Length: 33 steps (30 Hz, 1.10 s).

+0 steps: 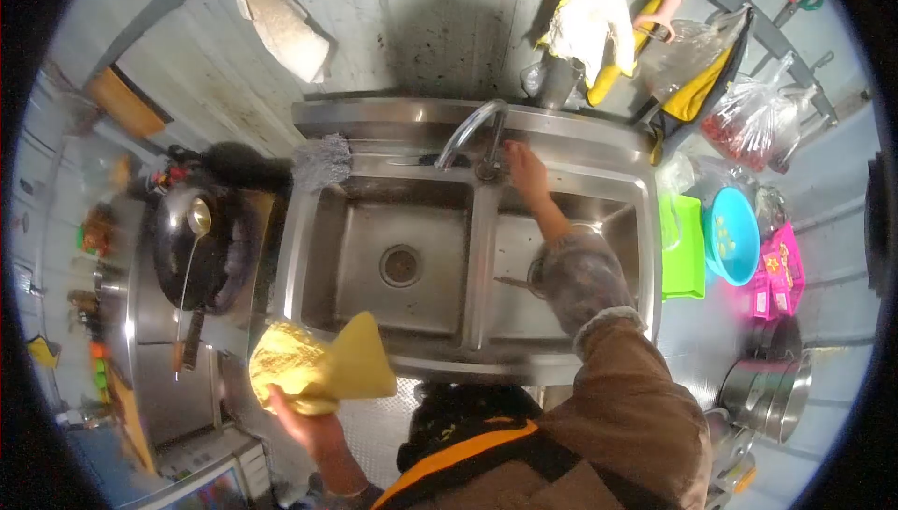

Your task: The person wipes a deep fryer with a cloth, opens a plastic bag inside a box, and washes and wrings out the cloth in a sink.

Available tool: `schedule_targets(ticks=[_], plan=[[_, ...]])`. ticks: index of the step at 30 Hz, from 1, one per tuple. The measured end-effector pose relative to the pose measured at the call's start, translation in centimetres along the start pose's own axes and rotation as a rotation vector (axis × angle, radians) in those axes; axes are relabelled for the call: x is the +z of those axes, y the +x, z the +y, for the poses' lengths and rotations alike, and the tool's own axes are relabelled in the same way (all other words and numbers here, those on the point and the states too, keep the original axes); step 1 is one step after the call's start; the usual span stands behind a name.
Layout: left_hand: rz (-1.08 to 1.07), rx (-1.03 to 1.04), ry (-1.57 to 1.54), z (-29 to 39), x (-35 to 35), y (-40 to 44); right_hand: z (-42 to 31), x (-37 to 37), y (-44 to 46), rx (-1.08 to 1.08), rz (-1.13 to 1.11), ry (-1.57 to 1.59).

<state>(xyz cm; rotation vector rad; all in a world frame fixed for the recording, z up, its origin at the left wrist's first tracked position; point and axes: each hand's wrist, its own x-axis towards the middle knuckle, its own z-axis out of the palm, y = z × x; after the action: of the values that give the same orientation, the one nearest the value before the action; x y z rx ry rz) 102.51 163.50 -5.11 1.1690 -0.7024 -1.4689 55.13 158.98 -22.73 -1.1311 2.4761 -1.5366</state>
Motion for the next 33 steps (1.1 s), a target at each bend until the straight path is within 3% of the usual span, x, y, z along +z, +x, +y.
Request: schedule_targets(ticks=[4, 7, 10, 13, 17, 20, 23, 26, 28, 31, 33], plan=[[0.037, 0.053, -0.053, -1.8, 2.7, 0.0, -0.6, 0.3, -1.9, 0.004, -0.058, -0.080], [-0.080, 0.013, 0.009, -2.1, 2.5, 0.3, 1.1, 0.3, -5.3, -0.249, -0.205, -0.216], [-0.038, 0.023, -0.002, -2.6, 3.3, 1.1, 1.8, -1.5, -5.7, -0.476, -0.191, -0.111], [-0.013, 0.018, -0.005, -2.6, 4.4, 1.4, 1.5, -4.8, -2.9, -0.155, -0.193, -0.120], [0.007, -0.059, -0.040, -2.8, 6.4, 1.7, 6.7, -2.4, 1.9, -0.515, -0.093, -0.343], [0.008, -0.061, -0.036, -3.3, 5.5, 2.9, 7.2, -1.5, 0.7, -0.297, -0.213, -0.369], [0.025, -0.050, -0.049, -3.0, 6.3, 3.0, 6.9, -3.2, -3.1, -0.331, -0.395, -0.690], [0.029, -0.027, -0.040, -4.0, 3.7, 4.7, 4.3, -6.3, -6.4, -0.201, -0.510, -0.648], [0.028, -0.055, -0.042, -4.4, 2.6, 5.2, -1.2, -7.6, -5.6, -0.093, -0.501, -0.328], [-0.104, 0.045, 0.706, -7.7, -1.5, 5.9, -11.1, -7.1, -4.0, 0.074, -0.501, 0.213], [-0.272, 0.055, 0.877, -9.3, -0.1, 6.1, -14.5, -4.6, -3.1, 0.100, -0.586, 0.677]])
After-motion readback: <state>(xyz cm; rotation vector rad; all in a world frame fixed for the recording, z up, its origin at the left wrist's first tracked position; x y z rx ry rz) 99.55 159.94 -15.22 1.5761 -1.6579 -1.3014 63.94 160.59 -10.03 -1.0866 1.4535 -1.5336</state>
